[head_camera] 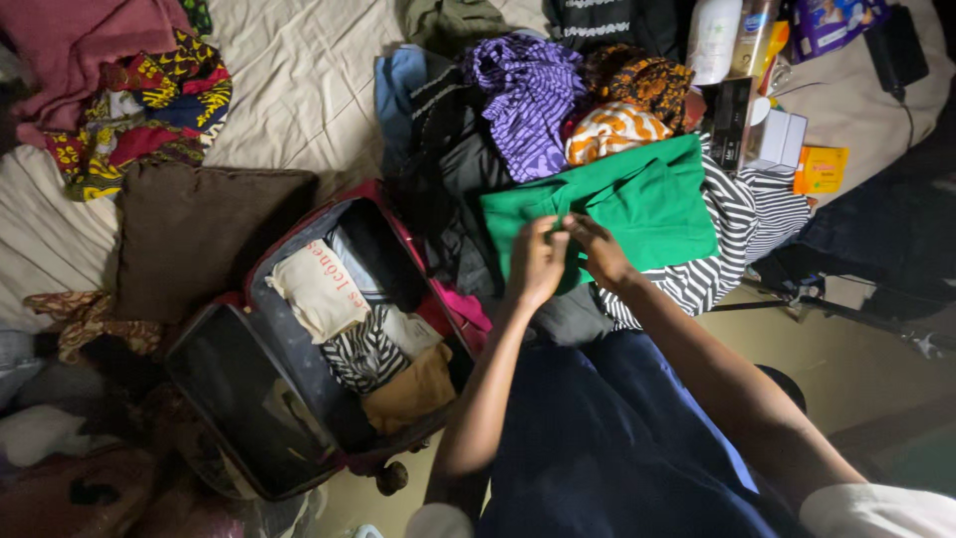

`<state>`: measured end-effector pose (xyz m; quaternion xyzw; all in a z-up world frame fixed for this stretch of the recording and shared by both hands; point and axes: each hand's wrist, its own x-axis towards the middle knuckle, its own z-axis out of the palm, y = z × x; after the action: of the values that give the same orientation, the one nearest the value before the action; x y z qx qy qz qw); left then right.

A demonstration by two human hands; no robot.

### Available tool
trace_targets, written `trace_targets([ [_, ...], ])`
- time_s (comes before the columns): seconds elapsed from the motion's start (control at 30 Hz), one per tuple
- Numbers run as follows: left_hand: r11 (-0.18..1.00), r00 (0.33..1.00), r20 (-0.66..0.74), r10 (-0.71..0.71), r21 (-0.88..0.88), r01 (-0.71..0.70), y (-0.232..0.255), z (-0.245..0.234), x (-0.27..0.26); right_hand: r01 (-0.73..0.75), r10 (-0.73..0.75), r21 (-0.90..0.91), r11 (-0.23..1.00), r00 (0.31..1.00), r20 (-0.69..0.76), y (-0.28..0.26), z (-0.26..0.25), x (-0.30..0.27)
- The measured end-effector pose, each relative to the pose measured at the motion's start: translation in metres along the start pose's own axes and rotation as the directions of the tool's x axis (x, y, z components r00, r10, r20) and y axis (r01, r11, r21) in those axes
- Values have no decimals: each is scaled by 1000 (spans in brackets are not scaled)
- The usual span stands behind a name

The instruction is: The person folds garments including a yellow shirt, a white shirt, and a green shirt, and places them inside a suitcase on a bed.

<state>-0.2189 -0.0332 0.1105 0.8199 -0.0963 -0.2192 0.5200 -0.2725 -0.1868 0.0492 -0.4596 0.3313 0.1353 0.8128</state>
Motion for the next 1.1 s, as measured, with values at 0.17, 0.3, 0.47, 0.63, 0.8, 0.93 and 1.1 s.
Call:
trace_targets([
  [0.17, 891, 862, -444, 243, 454, -17, -67, -36, -5, 150, -159, -293, 944, 987, -7, -11, 24, -8],
  [0.3, 953, 934, -355, -41, 266, 143, -116, -31, 7, 353, -413, -641, 682, 909, 61, -21, 42, -17],
  [0.47, 927, 915, -374, -150, 268, 262, -120, -15, 27, 369, -706, -918, 145, 689, 166, -37, 72, -50],
  [0.63, 907, 914, -334, -230, 267, 326, -115, -15, 29, 339, -499, -858, -386, 705, 503, -7, 81, -66],
  [0.8, 965, 926, -371, -68, 212, 156, -147, -15, 25, 152, -502, -937, -314, 811, 299, -20, 58, -74],
  [0.93, 948, 946, -130, -296, -162, 274, -170, -19, 20, -8, -637, -971, -240, 756, 152, -43, 54, -86],
  [1.1, 846, 956, -11, -292, -470, 253, -139, -21, 24, 240, -597, -956, -171, 746, 295, -40, 87, -78],
])
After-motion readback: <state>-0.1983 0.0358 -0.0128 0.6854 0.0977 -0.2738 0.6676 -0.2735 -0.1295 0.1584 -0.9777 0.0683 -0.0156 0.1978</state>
